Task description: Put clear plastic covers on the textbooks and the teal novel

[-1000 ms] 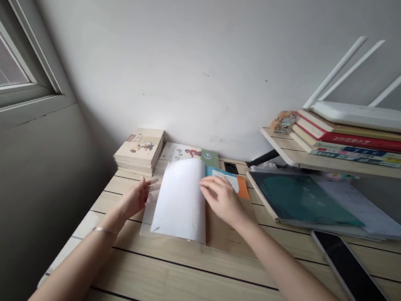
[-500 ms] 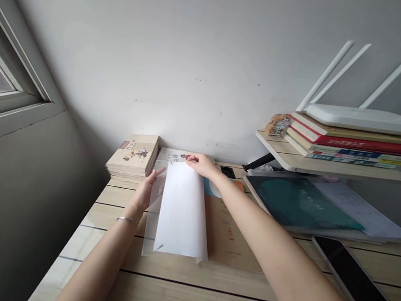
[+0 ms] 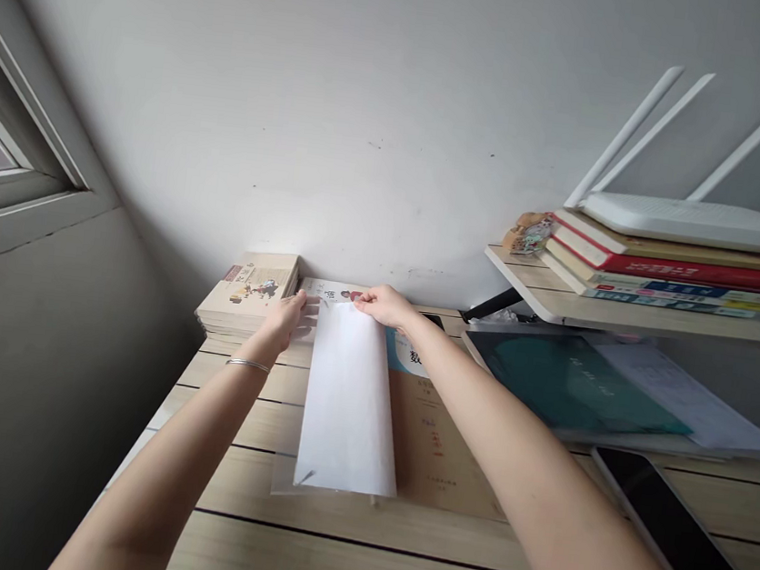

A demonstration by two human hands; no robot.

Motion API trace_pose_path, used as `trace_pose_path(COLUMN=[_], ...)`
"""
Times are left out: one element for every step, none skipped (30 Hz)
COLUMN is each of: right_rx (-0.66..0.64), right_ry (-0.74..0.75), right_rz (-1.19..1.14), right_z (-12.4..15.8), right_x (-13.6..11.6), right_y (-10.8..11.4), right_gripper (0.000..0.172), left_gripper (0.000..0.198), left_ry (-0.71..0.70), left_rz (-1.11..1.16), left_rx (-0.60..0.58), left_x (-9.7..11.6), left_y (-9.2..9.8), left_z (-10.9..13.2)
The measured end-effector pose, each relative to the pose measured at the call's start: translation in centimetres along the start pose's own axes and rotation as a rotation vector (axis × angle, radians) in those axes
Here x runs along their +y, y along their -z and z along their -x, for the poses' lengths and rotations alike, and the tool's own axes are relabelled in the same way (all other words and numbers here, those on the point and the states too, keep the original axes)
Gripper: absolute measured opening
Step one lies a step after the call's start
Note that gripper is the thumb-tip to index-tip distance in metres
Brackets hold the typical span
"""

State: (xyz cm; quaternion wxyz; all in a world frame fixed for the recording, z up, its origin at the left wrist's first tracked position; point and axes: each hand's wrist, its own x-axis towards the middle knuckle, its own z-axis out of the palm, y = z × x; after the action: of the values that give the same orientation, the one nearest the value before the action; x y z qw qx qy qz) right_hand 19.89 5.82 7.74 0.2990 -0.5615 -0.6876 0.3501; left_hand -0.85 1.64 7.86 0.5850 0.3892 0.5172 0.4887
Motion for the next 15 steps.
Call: trace_pose_path(right_rx=[0.003, 0.006, 0.006, 0.003, -0.004, -0.015, -0.027, -0.04, -0.052, -0.061, -0.067, -0.072, -0.077, -0.081, -0.084], right_ry=[0.0, 0.0, 0.0, 0.002, 0.006, 0.011, 0.017, 0.023, 0.026, 0.027, 0.025, 0.022, 0.019, 0.016, 0.014], right_rz=[-0.003, -0.007, -0.013, -0.022, -0.033, -0.044, -0.055, -0.063, -0.068, -0.067, -0.066, -0.064, -0.063, -0.062, -0.061], right_z=[0.1, 0.2, 0.3, 0.4, 0.4, 0.4, 0.4, 0.3, 0.2, 0.0, -0.1, -0.2, -0.3, -0.4, -0.5], right_x=[-0.1, -0.1, -0.1, -0.1, -0.1, -0.1, -0.1, -0.1, -0.1, -0.1, -0.1, -0.1, -0.1, -0.1, -0.1], right_y=[0.0, 0.1, 0.1, 0.2, 0.3, 0.4, 0.6, 0.7, 0.8, 0.9, 0.9, 1.0, 1.1, 1.1, 1.2], right_gripper=[0.016, 0.016, 0.016, 0.016, 0.017, 0.017, 0.018, 0.018, 0.018, 0.018, 0.017, 0.017, 0.016, 0.016, 0.016], left_gripper=[0.027, 0.026, 0.025, 0.022, 0.02, 0.017, 0.015, 0.014, 0.014, 0.015, 0.016, 0.017, 0.018, 0.018, 0.019], left_ry=[0.014, 0.031, 0.048, 0.06, 0.07, 0.075, 0.076, 0.071, 0.067, 0.063, 0.06, 0.056, 0.052, 0.048, 0.044], left_rz=[-0.006, -0.008, -0.01, -0.013, -0.017, -0.023, -0.029, -0.034, -0.038, -0.041, -0.043, -0.044, -0.044, -0.043, -0.04], left_rx=[0.003, 0.008, 0.016, 0.027, 0.042, 0.06, 0.079, 0.094, 0.107, 0.118, 0.126, 0.131, 0.135, 0.136, 0.137], left_x=[0.2, 0.4, 0.6, 0.8, 1.0, 1.2, 1.4, 1.5, 1.7, 1.8, 1.9, 1.9, 1.9, 1.9, 1.8], left_y=[-0.2, -0.3, -0.5, -0.6, -0.7, -0.8, -1.0, -1.2, -1.3, -1.5, -1.6, -1.7, -1.8, -1.8, -1.7], left_z=[0.3, 0.5, 0.8, 1.0, 1.2, 1.3, 1.5, 1.6, 1.6, 1.7, 1.7, 1.7, 1.7, 1.6, 1.5])
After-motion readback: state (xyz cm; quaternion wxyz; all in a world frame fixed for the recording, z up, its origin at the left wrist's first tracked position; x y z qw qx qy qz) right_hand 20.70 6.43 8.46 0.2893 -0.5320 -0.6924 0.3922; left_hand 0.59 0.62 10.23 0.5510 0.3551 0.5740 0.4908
